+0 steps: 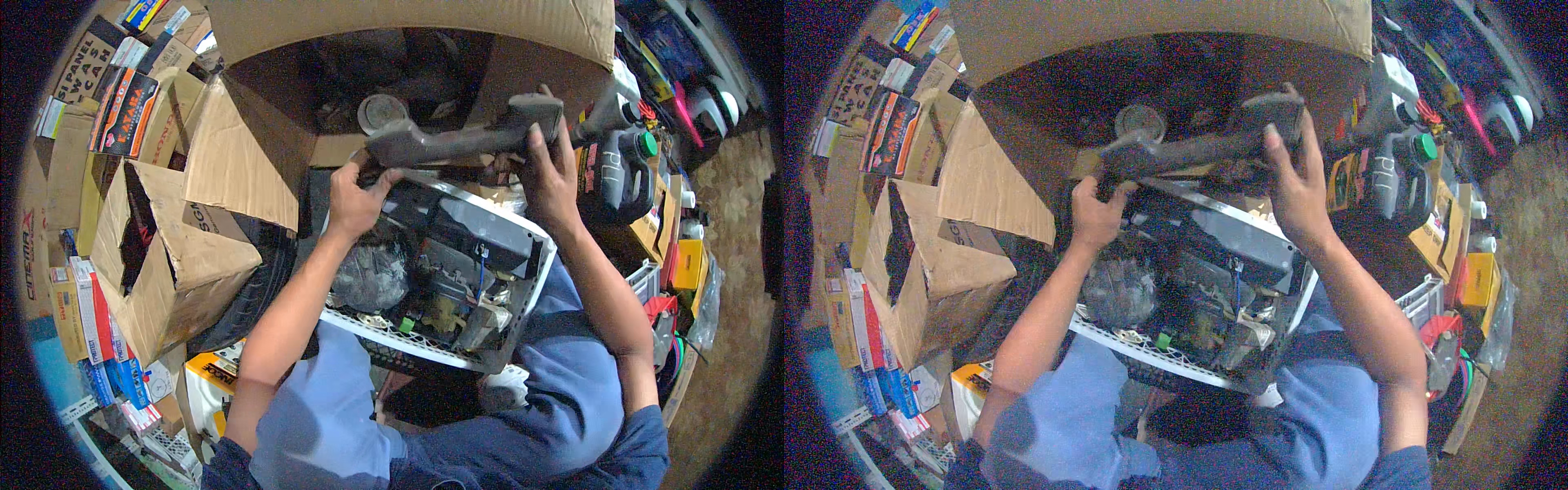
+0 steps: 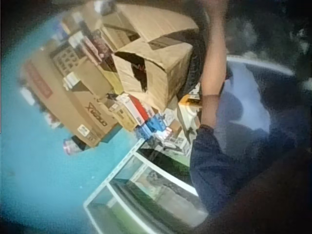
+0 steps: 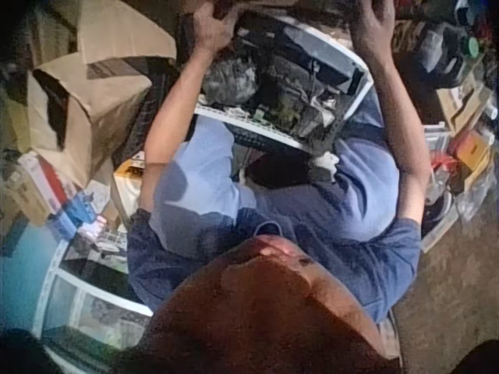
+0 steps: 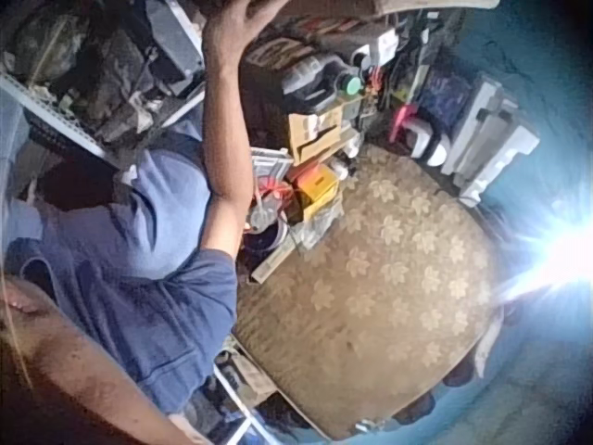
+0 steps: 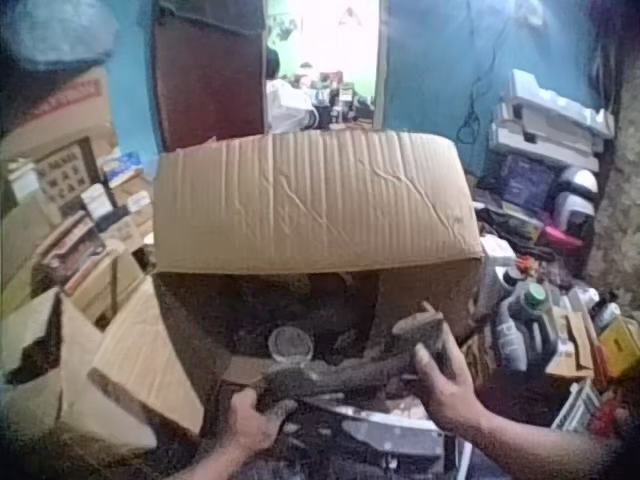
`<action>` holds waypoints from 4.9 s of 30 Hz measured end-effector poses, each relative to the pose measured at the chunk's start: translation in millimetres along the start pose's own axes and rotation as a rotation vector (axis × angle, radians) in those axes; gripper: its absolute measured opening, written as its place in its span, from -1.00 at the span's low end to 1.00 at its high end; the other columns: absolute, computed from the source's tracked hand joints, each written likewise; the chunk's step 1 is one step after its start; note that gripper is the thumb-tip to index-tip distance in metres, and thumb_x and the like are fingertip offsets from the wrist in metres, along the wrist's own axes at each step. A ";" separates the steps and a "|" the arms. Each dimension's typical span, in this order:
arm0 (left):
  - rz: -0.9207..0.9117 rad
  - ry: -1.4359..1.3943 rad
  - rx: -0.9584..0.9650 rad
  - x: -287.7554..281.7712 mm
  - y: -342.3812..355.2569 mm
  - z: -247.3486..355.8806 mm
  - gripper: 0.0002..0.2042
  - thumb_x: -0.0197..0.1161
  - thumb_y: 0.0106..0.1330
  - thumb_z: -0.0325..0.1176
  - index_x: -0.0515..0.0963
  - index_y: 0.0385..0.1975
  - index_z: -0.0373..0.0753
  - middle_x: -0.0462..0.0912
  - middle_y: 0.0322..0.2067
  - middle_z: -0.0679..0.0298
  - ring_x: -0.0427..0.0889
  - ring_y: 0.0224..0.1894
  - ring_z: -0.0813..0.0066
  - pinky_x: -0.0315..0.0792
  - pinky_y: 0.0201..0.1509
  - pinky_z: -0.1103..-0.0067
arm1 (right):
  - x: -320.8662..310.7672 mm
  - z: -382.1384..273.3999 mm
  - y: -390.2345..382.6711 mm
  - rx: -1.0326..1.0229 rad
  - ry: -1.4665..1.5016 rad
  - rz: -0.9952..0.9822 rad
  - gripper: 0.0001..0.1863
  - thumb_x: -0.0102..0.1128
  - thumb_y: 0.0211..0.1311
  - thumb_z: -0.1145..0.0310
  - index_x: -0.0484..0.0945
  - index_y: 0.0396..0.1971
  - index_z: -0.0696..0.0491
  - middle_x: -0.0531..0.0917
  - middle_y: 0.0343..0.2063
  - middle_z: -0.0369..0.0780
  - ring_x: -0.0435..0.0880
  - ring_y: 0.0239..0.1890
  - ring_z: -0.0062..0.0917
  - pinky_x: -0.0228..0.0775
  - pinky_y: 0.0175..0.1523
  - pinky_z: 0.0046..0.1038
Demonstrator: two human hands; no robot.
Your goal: The person picks up various electronic components by hand from a cardboard box and places them into an open plastic electronic housing on the floor.
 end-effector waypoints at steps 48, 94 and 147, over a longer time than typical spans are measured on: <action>-0.433 0.525 0.437 80.2 -90.1 14.0 -0.56 0.56 -0.03 -0.08 0.71 -0.12 -0.03 0.54 -0.28 0.27 0.45 -0.13 0.18 0.30 -0.05 0.27 | -85.3 99.8 -163.4 0.311 -1.712 -0.915 -0.85 0.32 0.04 0.29 0.73 -0.47 0.04 0.76 -0.47 -0.05 0.81 -0.35 -0.18 0.67 -0.28 -0.17; -0.574 0.554 -0.082 147.0 108.8 -157.7 -0.49 0.31 0.28 0.01 0.62 0.02 -0.32 0.63 0.05 -0.18 0.62 0.14 -0.11 0.50 0.19 0.10 | 20.4 202.7 78.7 -0.037 -1.107 -0.651 -0.54 0.22 0.27 0.25 0.51 0.12 0.13 0.66 0.01 0.08 0.65 0.02 0.00 0.46 0.15 -0.11; -0.129 -0.007 -0.118 -22.0 -78.1 -18.0 -0.81 0.45 0.24 -0.34 0.65 -0.30 -0.31 0.75 -0.34 0.13 0.74 -0.22 0.39 0.53 -0.09 0.47 | 94.5 80.6 -59.2 0.176 -0.536 -0.795 -0.38 0.54 0.09 0.32 0.45 0.10 0.19 0.72 -0.14 -0.03 0.71 -0.05 -0.33 0.51 0.10 -0.29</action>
Point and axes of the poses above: each hand's wrist, its own y-axis towards the middle knuckle, its own x-axis out of the palm, z = x × y, the point moved 7 cm from there along y, towards the middle knuckle
